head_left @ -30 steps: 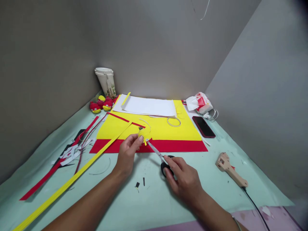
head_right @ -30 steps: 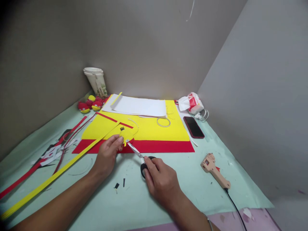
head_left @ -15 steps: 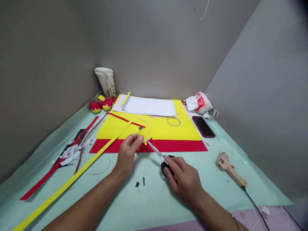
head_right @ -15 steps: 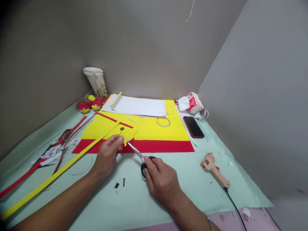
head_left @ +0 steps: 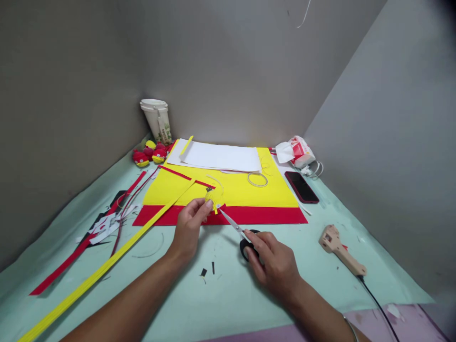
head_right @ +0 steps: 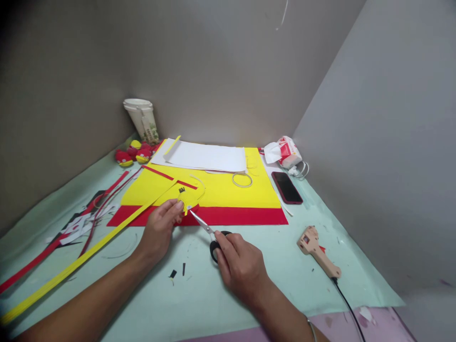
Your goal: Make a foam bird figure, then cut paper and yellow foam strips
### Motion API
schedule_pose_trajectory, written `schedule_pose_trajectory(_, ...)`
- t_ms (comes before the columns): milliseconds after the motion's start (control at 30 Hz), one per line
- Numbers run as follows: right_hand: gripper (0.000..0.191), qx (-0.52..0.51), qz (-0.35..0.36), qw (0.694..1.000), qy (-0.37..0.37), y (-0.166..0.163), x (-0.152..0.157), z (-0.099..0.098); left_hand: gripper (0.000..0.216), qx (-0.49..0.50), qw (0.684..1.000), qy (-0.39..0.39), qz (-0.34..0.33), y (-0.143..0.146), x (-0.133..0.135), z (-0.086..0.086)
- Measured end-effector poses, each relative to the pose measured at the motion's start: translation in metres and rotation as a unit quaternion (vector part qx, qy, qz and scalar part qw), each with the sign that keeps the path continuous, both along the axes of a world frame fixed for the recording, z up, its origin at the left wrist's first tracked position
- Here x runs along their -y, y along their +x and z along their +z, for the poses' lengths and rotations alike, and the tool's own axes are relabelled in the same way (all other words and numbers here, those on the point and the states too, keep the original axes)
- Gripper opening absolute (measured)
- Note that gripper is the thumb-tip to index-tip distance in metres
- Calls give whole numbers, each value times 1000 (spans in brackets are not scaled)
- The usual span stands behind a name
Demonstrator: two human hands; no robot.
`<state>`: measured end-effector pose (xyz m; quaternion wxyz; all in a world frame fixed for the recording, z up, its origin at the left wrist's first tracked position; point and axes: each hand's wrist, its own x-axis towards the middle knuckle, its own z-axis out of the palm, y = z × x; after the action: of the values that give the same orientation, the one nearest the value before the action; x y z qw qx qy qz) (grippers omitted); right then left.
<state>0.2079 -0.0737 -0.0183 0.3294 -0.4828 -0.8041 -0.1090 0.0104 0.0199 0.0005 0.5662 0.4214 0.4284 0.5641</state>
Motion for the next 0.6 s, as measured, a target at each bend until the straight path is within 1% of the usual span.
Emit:
schedule_pose_trajectory(100,35,-11,9,1000,-19,1,0,0,25,5,1000,-2,-1,-1,0,0)
schedule_pose_trajectory(233,38,-66,18,996,-60,2,1,0,24,2,1000,-1,-2,-1,1,1)
schedule_pose_trajectory(333,42,-94,25,992,-76,2,2,1,25,1,1000,-2,-5,-1,1,2)
schedule_pose_trajectory(467,41,-81,21,994,-69,1,1,0,26,1,1000,1,-4,-1,1,0)
schedule_pose_trajectory(600,39,-46,10,998,-44,1,0,0,26,-3,1000,0,-5,0,0,-1)
